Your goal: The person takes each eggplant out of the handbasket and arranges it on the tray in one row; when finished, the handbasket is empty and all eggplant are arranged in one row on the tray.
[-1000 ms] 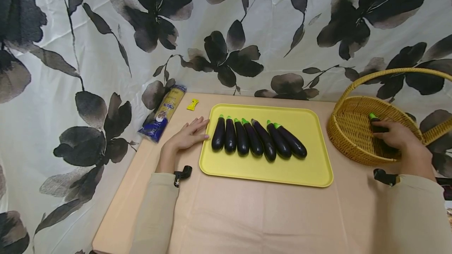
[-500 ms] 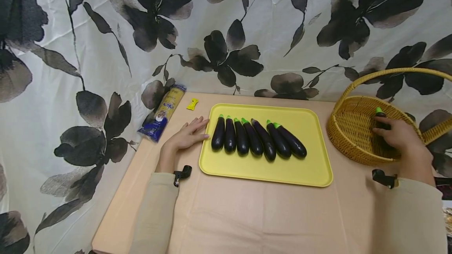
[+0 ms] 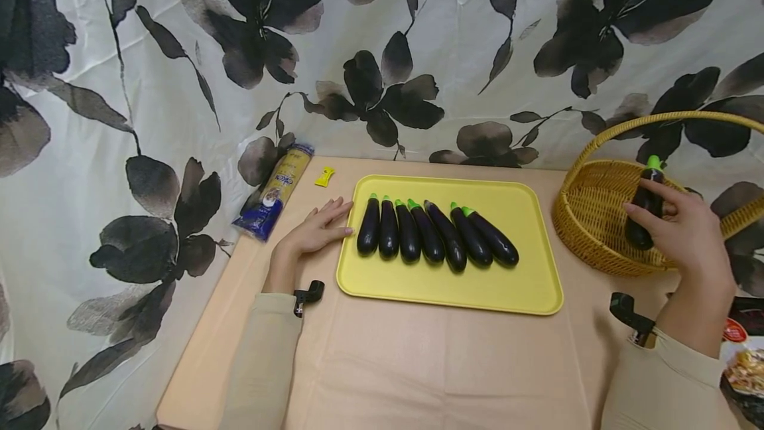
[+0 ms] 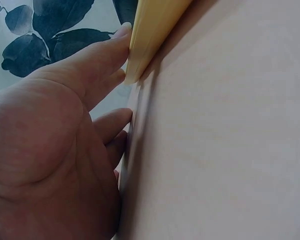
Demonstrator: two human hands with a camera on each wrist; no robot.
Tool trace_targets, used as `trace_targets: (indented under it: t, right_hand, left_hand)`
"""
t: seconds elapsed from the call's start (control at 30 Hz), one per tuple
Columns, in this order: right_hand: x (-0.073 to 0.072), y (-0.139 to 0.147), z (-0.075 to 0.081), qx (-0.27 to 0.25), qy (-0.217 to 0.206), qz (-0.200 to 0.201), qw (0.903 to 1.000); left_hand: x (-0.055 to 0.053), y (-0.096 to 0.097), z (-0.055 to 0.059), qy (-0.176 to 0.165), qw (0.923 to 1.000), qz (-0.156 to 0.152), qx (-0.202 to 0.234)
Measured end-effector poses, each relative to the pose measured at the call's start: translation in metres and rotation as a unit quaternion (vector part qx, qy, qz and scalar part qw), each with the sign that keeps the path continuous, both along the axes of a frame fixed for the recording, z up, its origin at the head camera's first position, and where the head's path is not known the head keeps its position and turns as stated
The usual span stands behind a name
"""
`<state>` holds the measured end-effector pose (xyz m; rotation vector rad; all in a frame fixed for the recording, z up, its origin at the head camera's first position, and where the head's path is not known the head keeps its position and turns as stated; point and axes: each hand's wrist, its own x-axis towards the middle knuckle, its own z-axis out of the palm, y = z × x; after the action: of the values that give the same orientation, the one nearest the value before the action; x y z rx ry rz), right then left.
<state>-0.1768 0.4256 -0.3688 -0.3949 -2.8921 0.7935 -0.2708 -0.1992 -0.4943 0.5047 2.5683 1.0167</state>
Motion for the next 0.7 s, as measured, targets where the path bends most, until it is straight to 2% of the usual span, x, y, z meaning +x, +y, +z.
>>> trace_targets:
  t: [0.23, 0.5, 0.7]
  right_hand:
    - [0.003, -0.016, 0.006, -0.01, 0.048, 0.038, 0.9981]
    - [0.005, -0.041, 0.023, 0.004, 0.026, 0.104, 0.9942]
    - [0.007, -0.058, 0.03, 0.003, 0.033, 0.17, 0.9848]
  left_hand:
    - [0.0, 0.0, 0.003, 0.002, 1.0, 0.001, -0.006]
    - [0.001, 0.0, 0.003, 0.0, 1.0, 0.003, -0.002]
    - [0.0, 0.002, 0.002, -0.003, 1.0, 0.002, -0.006]
